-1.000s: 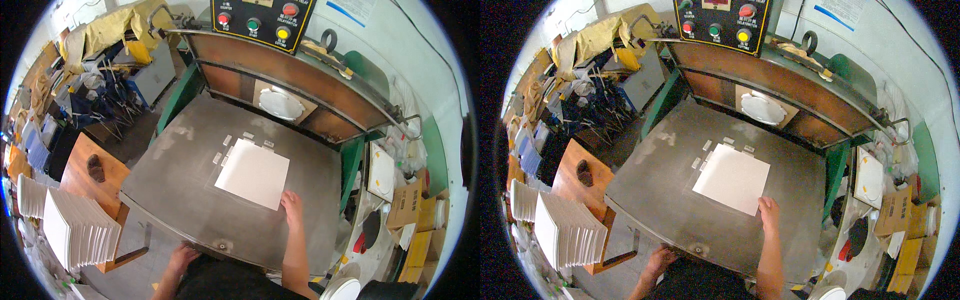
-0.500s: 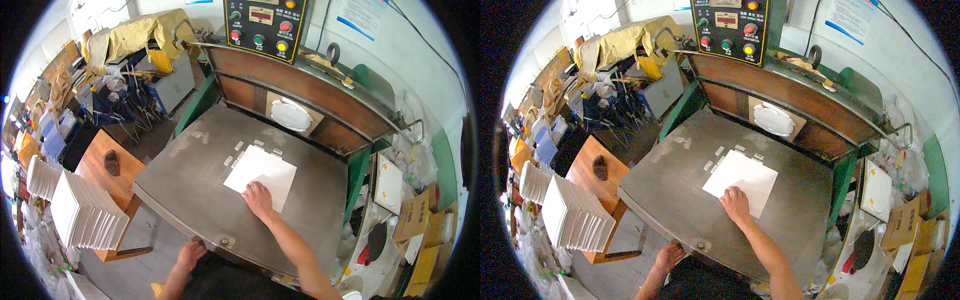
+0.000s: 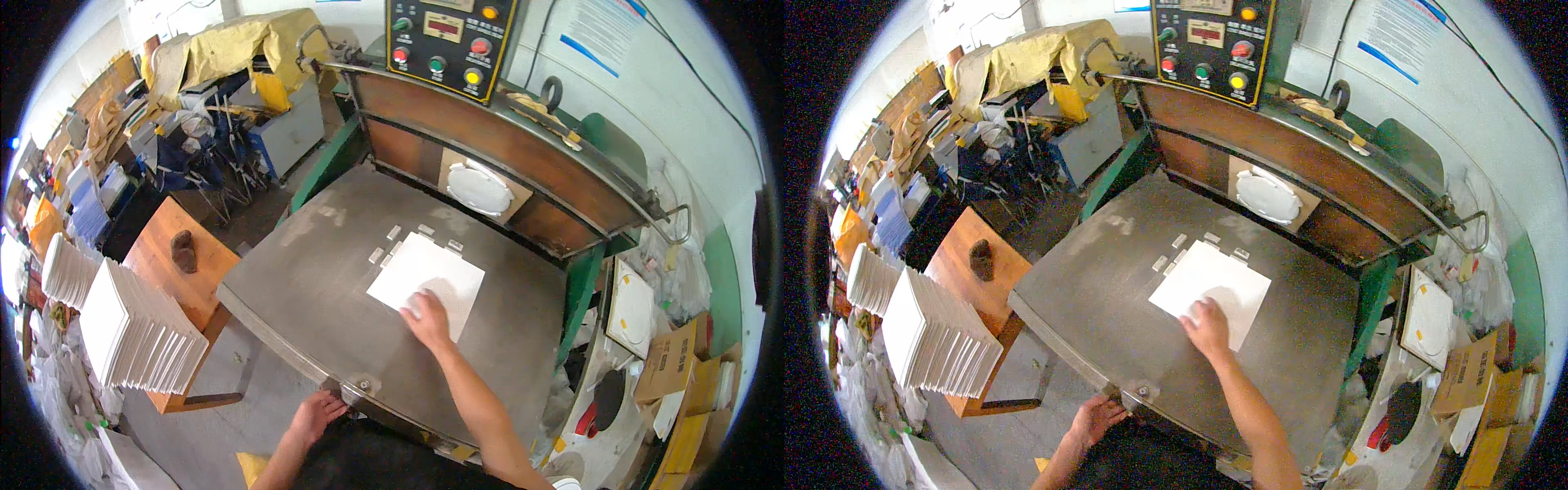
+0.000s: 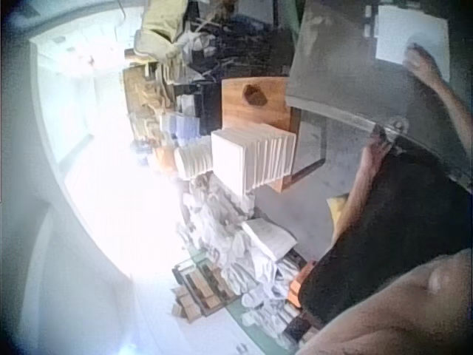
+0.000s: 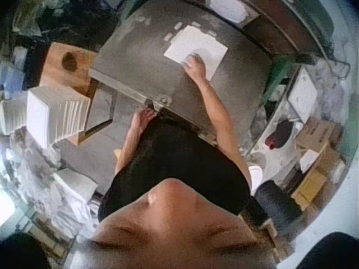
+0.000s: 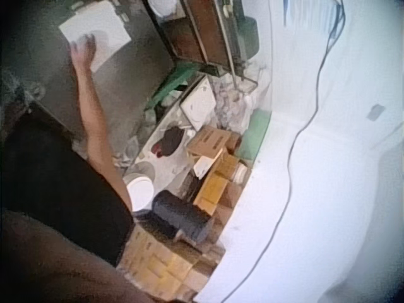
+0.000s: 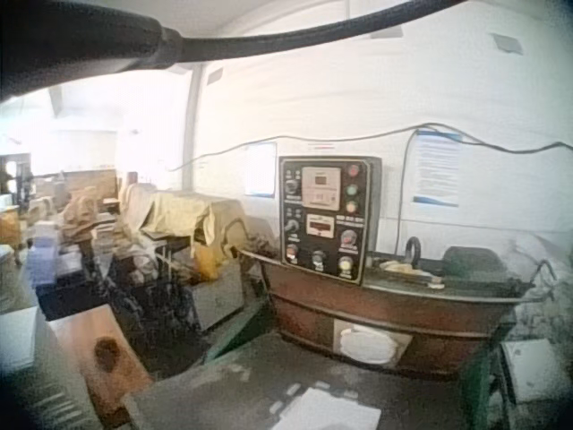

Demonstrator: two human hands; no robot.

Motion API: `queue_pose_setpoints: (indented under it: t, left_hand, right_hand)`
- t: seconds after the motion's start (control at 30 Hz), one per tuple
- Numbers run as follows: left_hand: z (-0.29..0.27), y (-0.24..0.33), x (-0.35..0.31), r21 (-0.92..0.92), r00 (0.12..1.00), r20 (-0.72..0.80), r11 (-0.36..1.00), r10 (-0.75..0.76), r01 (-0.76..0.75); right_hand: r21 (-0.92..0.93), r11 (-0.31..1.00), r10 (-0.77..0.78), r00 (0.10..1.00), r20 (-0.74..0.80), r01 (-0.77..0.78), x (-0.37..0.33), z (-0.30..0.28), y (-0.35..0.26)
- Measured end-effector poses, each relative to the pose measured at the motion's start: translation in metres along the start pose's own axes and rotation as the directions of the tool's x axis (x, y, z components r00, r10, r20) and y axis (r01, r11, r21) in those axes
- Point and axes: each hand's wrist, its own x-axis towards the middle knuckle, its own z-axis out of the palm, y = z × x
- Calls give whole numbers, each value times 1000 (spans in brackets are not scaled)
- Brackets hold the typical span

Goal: The person operates a die-cutting machine to process round paper products, placing square sheets onto the bed, pressing buttons to cycle the machine, and removing the finished circular cutouts and scrap frames.

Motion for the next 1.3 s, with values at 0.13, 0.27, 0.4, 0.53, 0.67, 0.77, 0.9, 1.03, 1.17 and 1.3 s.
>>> queue_pose_setpoints:
  t: [0.13, 0.27, 0.4, 0.53, 0.67, 0.77, 0.9, 1.03, 1.17, 1.3]
  left_hand:
    - [18, 14, -29, -39, 1000, 9, 999, -15, 15]
    - [9, 14, -6, 10, 997, 39, 998, -63, 63]
    - [-11, 27, -6, -67, 974, 209, 992, -88, 104]
    - [-19, 48, -11, 183, 974, 186, 978, -130, 96]
    - [-59, 77, -14, 431, 982, 29, 884, 186, -180]
    - [-115, 87, -1, 497, 932, -27, 814, 361, -301]
    - [-228, 81, 7, 374, 870, -223, 862, 441, -341]
    - [-310, 39, -27, 298, 830, -468, 938, 303, -174]
    - [-328, -13, -61, 228, 802, -581, 974, 142, -7]
    - [-319, -49, -72, 200, 802, -594, 977, 65, 69]
  right_hand:
    - [-37, 922, 374, 914, -157, -384, -20, -33, 29]
    - [244, 665, 718, 694, 55, -706, -40, -33, 83]
    - [391, 548, 715, 656, 241, -740, -22, -64, 67]
    - [246, 838, 507, 862, -20, -487, 39, -116, 52]
    - [363, 929, 190, 933, -305, -71, 180, -204, -85]
    - [217, 974, 51, 872, -486, 64, 262, -249, -129]
    - [-98, 983, 69, 800, -596, -158, 318, -253, -146]
    - [-213, 958, 10, 761, -648, -194, 325, -248, -149]
    - [-232, 959, -13, 794, -608, -162, 327, -257, -141]
    - [-205, 930, 122, 783, -609, -305, 328, -258, -153]
